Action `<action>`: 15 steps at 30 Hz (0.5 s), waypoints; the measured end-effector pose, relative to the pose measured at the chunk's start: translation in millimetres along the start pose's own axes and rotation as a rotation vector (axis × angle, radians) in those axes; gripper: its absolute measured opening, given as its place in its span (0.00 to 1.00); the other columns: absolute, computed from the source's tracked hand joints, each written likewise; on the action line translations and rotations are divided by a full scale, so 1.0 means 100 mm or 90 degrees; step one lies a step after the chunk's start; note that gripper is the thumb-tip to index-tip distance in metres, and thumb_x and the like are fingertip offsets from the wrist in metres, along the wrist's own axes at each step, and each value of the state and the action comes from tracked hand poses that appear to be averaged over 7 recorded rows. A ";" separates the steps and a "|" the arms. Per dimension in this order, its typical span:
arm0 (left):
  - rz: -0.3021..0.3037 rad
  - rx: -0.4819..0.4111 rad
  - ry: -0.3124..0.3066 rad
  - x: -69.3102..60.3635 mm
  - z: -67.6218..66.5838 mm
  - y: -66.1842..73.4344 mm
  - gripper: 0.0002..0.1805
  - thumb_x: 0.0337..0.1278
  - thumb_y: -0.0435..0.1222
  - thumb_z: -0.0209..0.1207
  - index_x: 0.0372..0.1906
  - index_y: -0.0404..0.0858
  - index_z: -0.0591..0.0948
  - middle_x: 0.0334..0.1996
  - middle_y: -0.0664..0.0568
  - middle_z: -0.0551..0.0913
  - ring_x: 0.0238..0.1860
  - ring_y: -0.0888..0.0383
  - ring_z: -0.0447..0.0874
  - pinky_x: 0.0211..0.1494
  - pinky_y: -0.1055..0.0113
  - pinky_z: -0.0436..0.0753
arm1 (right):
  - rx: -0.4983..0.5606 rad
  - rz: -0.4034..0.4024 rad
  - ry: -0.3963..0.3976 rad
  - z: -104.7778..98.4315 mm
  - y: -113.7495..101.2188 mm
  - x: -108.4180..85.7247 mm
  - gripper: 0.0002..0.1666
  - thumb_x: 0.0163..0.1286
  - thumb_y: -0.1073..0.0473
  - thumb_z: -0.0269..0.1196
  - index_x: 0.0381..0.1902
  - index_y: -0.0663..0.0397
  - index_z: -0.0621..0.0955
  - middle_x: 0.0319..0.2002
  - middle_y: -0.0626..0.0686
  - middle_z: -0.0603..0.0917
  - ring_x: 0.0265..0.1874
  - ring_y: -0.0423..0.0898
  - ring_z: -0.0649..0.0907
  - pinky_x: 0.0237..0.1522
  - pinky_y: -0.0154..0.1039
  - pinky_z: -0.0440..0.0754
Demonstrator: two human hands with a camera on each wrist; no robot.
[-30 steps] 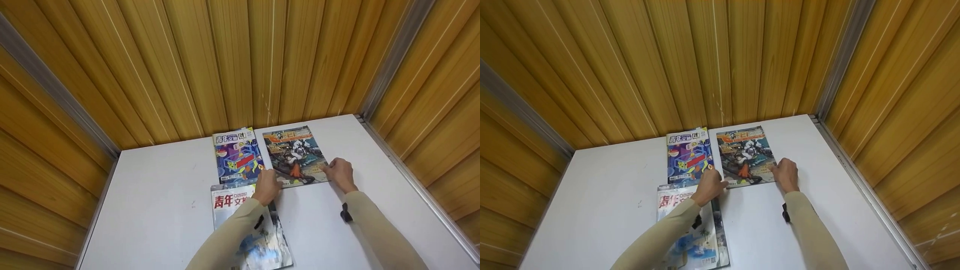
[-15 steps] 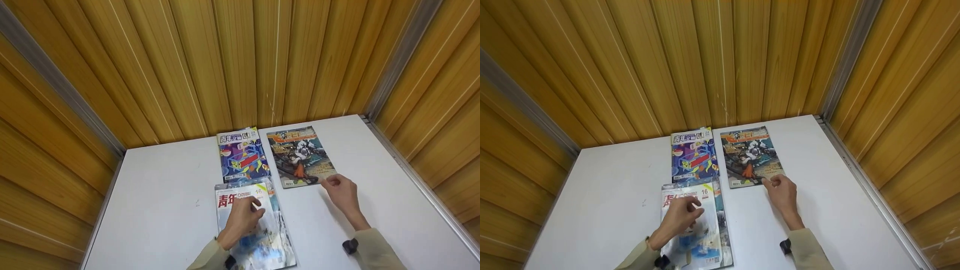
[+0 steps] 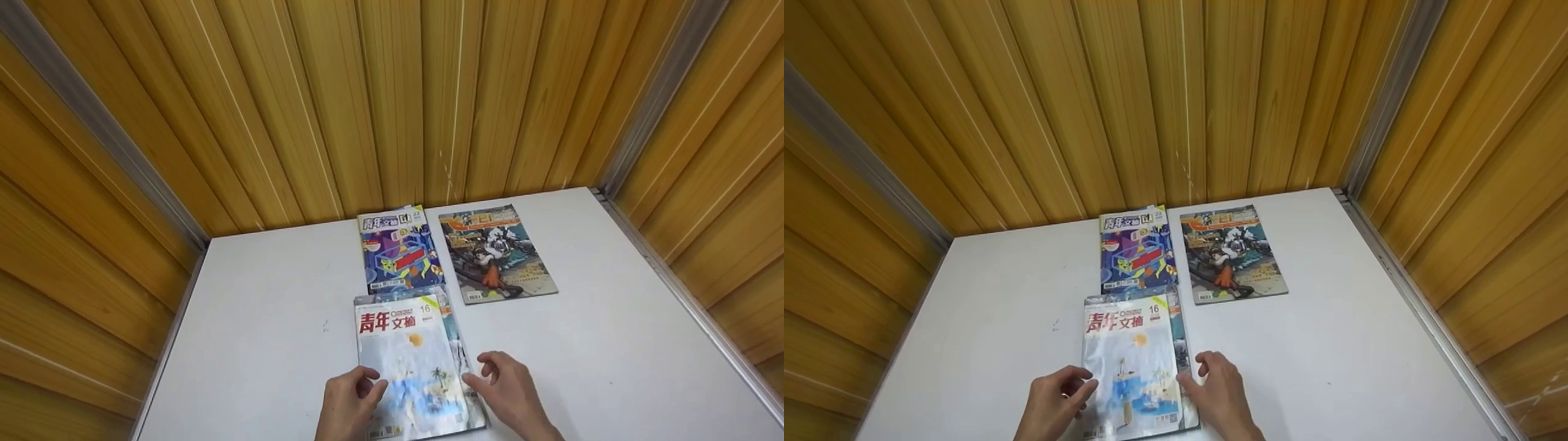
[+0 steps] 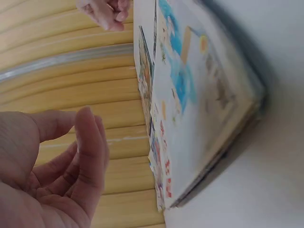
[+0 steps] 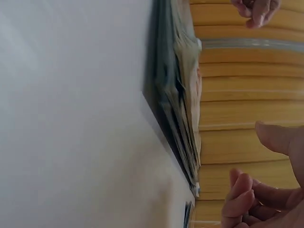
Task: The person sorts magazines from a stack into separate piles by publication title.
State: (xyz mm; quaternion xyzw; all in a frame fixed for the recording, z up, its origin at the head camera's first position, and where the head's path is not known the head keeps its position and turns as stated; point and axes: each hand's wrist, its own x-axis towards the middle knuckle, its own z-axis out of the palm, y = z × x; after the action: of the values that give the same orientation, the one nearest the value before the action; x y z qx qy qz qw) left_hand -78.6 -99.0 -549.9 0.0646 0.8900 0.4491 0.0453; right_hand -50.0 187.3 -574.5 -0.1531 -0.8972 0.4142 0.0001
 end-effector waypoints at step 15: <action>-0.161 0.154 0.064 -0.06 0.23 -0.71 0.17 0.55 0.40 0.79 0.41 0.33 0.87 0.26 0.53 0.79 0.28 0.58 0.76 0.33 0.63 0.76 | -0.086 -0.007 -0.092 0.29 0.02 -0.16 0.26 0.63 0.51 0.81 0.49 0.63 0.85 0.31 0.49 0.77 0.30 0.45 0.74 0.34 0.41 0.71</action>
State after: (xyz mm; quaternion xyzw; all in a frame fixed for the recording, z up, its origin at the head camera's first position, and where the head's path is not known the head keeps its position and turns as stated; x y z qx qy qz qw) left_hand -74.6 -123.7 -621.0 -0.0651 0.9396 0.3323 0.0486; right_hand -38.1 162.8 -592.9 -0.1176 -0.9215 0.3630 -0.0727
